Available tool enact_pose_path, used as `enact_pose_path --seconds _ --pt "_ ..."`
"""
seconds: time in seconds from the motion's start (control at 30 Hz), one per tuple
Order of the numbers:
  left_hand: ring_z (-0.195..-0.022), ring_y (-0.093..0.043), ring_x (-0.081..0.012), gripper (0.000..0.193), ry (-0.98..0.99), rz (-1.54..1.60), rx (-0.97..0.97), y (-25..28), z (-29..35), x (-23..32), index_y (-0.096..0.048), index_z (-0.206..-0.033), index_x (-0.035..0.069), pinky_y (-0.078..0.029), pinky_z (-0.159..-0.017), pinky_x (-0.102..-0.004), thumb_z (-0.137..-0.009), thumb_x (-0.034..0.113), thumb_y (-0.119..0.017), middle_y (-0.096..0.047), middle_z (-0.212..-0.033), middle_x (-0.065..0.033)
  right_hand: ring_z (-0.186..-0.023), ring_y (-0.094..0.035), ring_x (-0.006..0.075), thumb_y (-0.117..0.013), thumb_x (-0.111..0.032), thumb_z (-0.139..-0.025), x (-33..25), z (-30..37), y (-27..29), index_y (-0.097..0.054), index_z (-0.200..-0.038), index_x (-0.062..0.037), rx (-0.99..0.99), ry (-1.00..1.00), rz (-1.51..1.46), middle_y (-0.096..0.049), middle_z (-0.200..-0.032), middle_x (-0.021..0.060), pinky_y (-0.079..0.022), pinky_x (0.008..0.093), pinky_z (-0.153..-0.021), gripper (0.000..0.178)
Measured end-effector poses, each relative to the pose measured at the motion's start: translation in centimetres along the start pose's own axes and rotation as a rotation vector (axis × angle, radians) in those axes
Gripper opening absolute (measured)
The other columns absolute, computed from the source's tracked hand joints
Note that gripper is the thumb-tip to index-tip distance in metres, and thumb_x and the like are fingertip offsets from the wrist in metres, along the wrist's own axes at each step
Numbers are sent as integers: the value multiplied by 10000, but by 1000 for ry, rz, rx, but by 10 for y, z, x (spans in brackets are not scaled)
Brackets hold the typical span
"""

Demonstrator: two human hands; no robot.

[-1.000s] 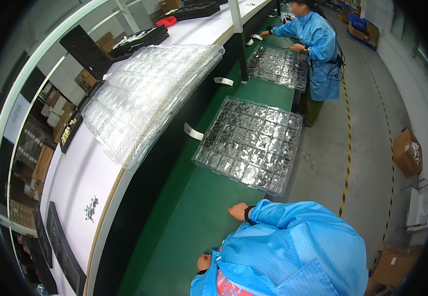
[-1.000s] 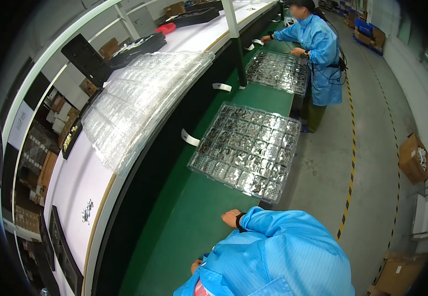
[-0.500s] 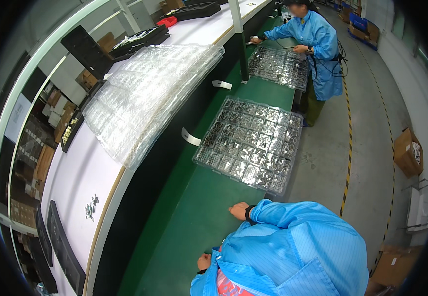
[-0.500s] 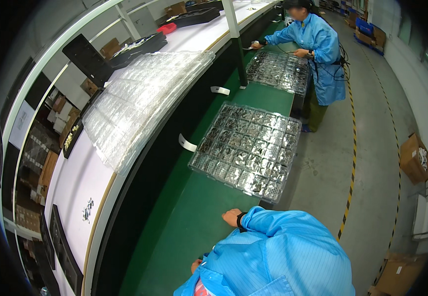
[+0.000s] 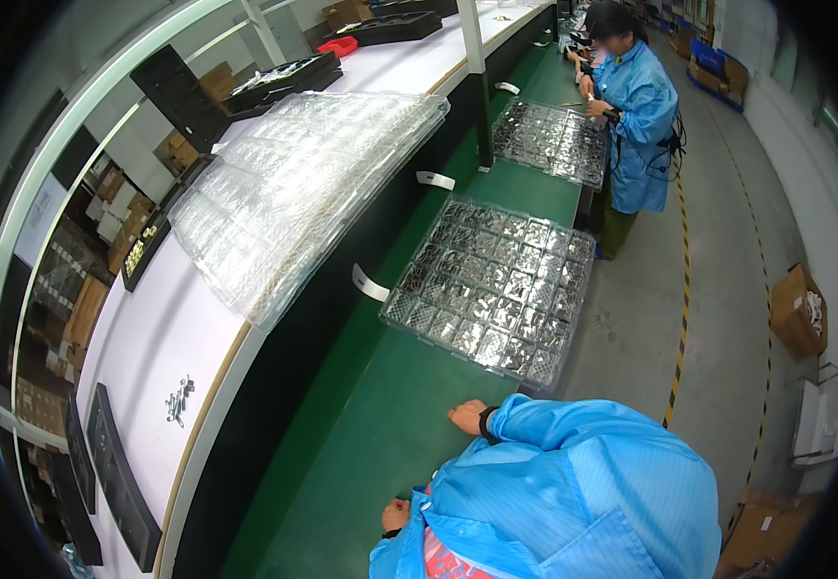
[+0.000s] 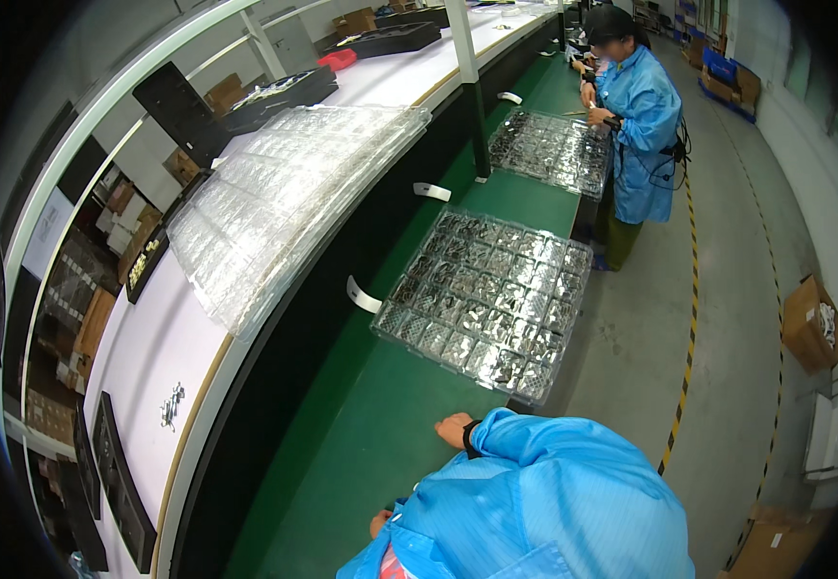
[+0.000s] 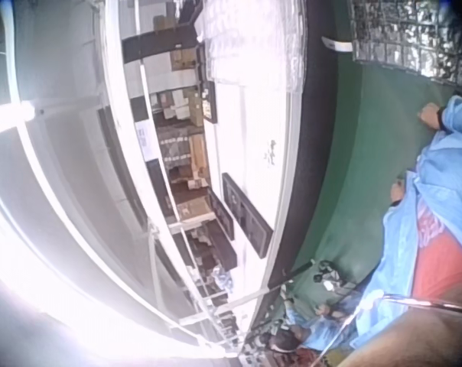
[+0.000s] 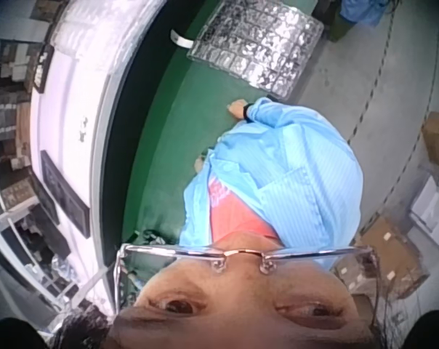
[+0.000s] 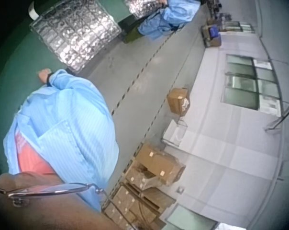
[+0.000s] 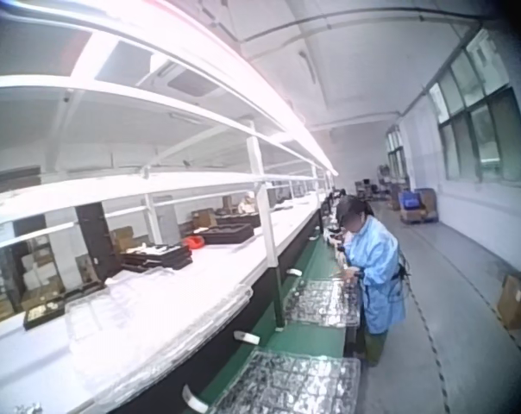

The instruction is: The person picks up a white plastic component, peels a small adhesive strip from a sheet, and presses it onto the component. They then pick up a small metal piece and press it onto the plastic component before setting it down.

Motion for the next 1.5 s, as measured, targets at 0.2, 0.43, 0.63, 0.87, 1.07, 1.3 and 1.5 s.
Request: enact_pose_path --seconds 0.2,0.43,0.63,0.87,1.07,1.3,1.5 --pt "-753 -650 -321 275 -53 -43 13 -5 -2 -4 -670 -806 57 -499 -677 -433 -799 330 -643 -676 -768 -139 -857 -648 376 -478 -81 -820 -7 5 7 -575 -959 -3 67 67 2 -657 -889 217 -521 463 -725 187" --pt "-741 -647 -328 279 -36 -72 -75 -8 -7 -10 -667 -797 49 -498 -668 -438 -798 328 -652 -670 -753 -142 -871 -653 360 -474 -68 -814 0 4 -5 -585 -956 -5 18 30 -3 -664 -873 202 -529 457 -737 190" --pt "-698 -642 -341 262 -96 -91 -53 -6 -13 -6 -664 -770 43 -499 -642 -443 -789 304 -662 -661 -719 -149 -848 -651 374 -510 -65 -785 9 6 -7 -583 -910 1 22 -15 -89 -663 -850 211 -520 467 -734 160" --pt "-702 -640 -352 256 -20 -123 -39 -5 -10 -5 -667 -729 44 -500 -653 -453 -762 298 -676 -658 -712 -158 -892 -640 361 -505 -65 -795 7 10 -5 -559 -974 -7 20 -4 -68 -647 -910 196 -524 437 -748 195" --pt "-711 -640 -364 262 -3 -111 -4 -6 -9 -6 -667 -715 41 -499 -670 -471 -757 301 -670 -659 -719 -169 -886 -638 357 -510 -65 -796 -3 4 11 -552 -960 -3 103 68 -61 -638 -911 194 -526 441 -733 181" --pt "-713 -644 -367 279 64 -111 -29 -6 -13 -6 -673 -732 41 -505 -664 -466 -757 320 -666 -662 -723 -167 -836 -634 351 -517 -68 -787 1 -7 -6 -541 -934 4 47 90 21 -627 -867 178 -526 434 -714 165" --pt "-700 -647 -356 273 42 -118 60 -33 -14 -41 -676 -736 45 -510 -656 -459 -747 318 -675 -663 -710 -156 -877 -640 339 -483 -58 -806 -11 -10 0 -539 -952 10 76 123 31 -634 -897 188 -529 427 -725 170"
Point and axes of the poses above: each hand's wrist, its own z-axis away from the middle knuckle, its own y-axis out of the back of the hand, x = y × z, the point moved 5 cm from there along -z, towards the middle knuckle
